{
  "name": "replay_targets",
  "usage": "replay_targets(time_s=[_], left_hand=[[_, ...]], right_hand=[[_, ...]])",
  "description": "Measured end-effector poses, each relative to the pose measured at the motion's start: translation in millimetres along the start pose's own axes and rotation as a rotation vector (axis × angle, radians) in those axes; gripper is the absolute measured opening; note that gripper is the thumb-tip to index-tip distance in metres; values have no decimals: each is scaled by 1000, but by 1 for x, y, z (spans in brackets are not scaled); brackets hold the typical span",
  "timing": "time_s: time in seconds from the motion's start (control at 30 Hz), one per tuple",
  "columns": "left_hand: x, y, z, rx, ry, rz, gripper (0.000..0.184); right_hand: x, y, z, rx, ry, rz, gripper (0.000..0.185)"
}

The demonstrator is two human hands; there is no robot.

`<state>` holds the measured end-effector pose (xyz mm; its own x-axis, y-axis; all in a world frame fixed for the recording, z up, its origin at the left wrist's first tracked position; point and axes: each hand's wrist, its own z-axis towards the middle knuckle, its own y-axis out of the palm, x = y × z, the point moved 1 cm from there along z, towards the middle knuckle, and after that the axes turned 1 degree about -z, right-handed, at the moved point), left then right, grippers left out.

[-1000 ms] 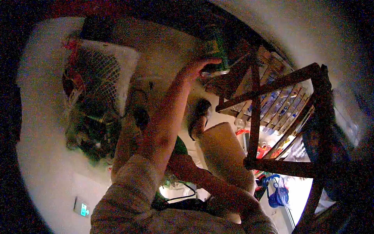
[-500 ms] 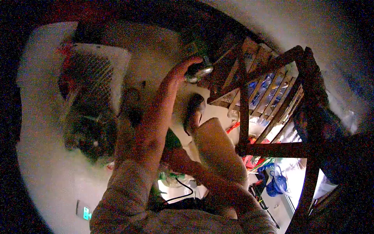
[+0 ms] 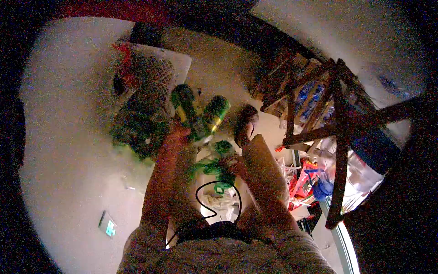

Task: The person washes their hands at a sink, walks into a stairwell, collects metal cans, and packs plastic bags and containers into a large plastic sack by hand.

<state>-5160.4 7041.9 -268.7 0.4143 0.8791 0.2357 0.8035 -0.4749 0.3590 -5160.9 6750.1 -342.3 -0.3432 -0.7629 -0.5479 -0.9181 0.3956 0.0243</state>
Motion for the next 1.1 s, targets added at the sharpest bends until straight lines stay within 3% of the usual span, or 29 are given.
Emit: replay_targets(time_s=[0.03,0.07,0.33,0.43,0.5,0.53,0.57,0.63,0.73,0.87,1.1], left_hand=[[-15,-20,-2,-174,61,-81,58],[-31,-35,0,-348,119,-164,62],[-49,-14,-88,-481,47,-228,62],[-55,-10,-122,-496,20,-232,62],[-53,-13,-145,-498,16,-225,62],[-51,-16,-157,-497,18,-221,62],[-48,-20,-168,-497,19,-214,62],[-39,-28,-182,-504,19,-197,61],[-21,-33,-191,-525,18,-132,61],[-18,-33,-210,-570,-10,-90,61],[-59,-39,-261,-554,53,-47,65]], right_hand=[[-35,-15,-14,44,101,-290,24],[-45,-25,-25,80,127,-161,23],[-135,-82,-152,425,167,690,19],[-116,-100,-196,532,193,633,20],[-117,-100,-230,583,165,770,31],[-112,-99,-248,690,168,911,28],[-59,-113,-252,606,87,958,28],[-68,-107,-297,714,131,1013,27],[-83,-83,-353,769,122,979,21],[-6,-36,-418,788,66,1103,22],[31,-5,-472,798,161,984,23]])
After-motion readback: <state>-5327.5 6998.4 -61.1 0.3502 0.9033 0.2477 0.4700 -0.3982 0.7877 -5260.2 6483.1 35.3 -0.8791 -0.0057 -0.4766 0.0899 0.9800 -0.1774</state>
